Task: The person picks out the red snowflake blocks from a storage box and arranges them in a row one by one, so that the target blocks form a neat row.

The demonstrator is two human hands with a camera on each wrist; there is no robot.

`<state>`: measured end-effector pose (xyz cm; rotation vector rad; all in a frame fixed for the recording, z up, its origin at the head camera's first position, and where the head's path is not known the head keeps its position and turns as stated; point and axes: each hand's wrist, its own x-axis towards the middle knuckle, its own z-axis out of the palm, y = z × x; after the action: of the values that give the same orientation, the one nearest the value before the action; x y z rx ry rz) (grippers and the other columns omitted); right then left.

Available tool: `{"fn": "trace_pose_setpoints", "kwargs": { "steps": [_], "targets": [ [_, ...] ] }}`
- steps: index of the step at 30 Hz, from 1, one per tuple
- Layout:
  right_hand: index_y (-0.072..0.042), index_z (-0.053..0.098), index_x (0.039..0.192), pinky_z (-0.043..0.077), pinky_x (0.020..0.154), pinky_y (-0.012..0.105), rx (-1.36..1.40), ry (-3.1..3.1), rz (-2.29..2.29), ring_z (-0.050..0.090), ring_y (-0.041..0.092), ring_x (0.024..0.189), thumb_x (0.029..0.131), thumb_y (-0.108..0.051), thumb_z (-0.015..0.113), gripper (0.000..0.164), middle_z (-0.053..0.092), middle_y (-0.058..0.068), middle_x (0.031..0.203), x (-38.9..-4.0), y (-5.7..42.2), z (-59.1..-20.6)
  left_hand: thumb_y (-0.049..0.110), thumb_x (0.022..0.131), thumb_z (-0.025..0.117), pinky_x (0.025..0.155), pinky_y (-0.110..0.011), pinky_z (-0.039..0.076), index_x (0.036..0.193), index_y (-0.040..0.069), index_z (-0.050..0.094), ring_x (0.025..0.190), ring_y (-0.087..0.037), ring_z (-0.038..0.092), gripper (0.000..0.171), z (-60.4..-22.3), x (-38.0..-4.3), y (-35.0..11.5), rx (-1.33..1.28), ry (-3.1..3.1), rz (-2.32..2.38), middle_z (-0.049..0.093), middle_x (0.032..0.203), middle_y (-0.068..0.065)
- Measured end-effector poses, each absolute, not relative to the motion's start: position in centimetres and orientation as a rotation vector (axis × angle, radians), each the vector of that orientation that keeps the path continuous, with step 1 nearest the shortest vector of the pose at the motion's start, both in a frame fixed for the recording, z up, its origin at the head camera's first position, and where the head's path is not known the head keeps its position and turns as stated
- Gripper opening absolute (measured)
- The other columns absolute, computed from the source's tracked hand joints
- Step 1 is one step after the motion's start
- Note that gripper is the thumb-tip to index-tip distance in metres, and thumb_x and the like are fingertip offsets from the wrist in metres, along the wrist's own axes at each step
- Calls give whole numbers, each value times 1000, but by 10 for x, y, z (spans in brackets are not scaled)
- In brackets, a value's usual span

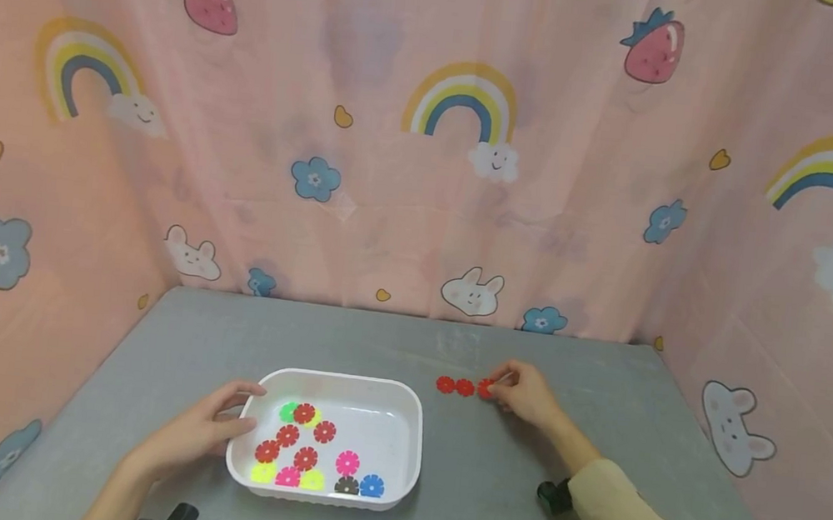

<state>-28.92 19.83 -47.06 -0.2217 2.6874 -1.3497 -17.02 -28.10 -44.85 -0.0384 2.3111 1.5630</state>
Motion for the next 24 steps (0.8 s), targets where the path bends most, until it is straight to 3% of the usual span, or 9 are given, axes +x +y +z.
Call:
{"fn": "trace_pose_setpoints", "kwargs": {
  "steps": [9, 19, 24],
  "targets": [
    [0, 66, 104, 57, 61, 31, -130, 2719, -1263, 60, 19, 68, 95, -11, 72, 16, 65, 8, 81, -295, 196, -475, 24, 97, 69, 87, -50, 59, 144, 8, 46, 135, -55, 42, 55, -449, -171, -281, -17, 2327, 1555, 32, 155, -32],
    [4, 66, 109, 57, 58, 31, -199, 2770, -1268, 61, 21, 66, 96, -7, 68, 17, 66, 14, 95, -294, 199, -467, 25, 97, 70, 88, -49, 58, 144, 8, 44, 134, -53, 45, 57, -449, -171, -280, -11, 2333, 1551, 32, 156, -31],
    [1, 67, 113, 58, 66, 32, -211, 2800, -1267, 63, 24, 79, 98, -12, 66, 20, 67, 15, 104, -291, 195, -453, 26, 97, 70, 88, -49, 59, 145, 8, 44, 134, -53, 45, 57, -449, -169, -280, -4, 2338, 1543, 32, 156, -31]
  ]
}}
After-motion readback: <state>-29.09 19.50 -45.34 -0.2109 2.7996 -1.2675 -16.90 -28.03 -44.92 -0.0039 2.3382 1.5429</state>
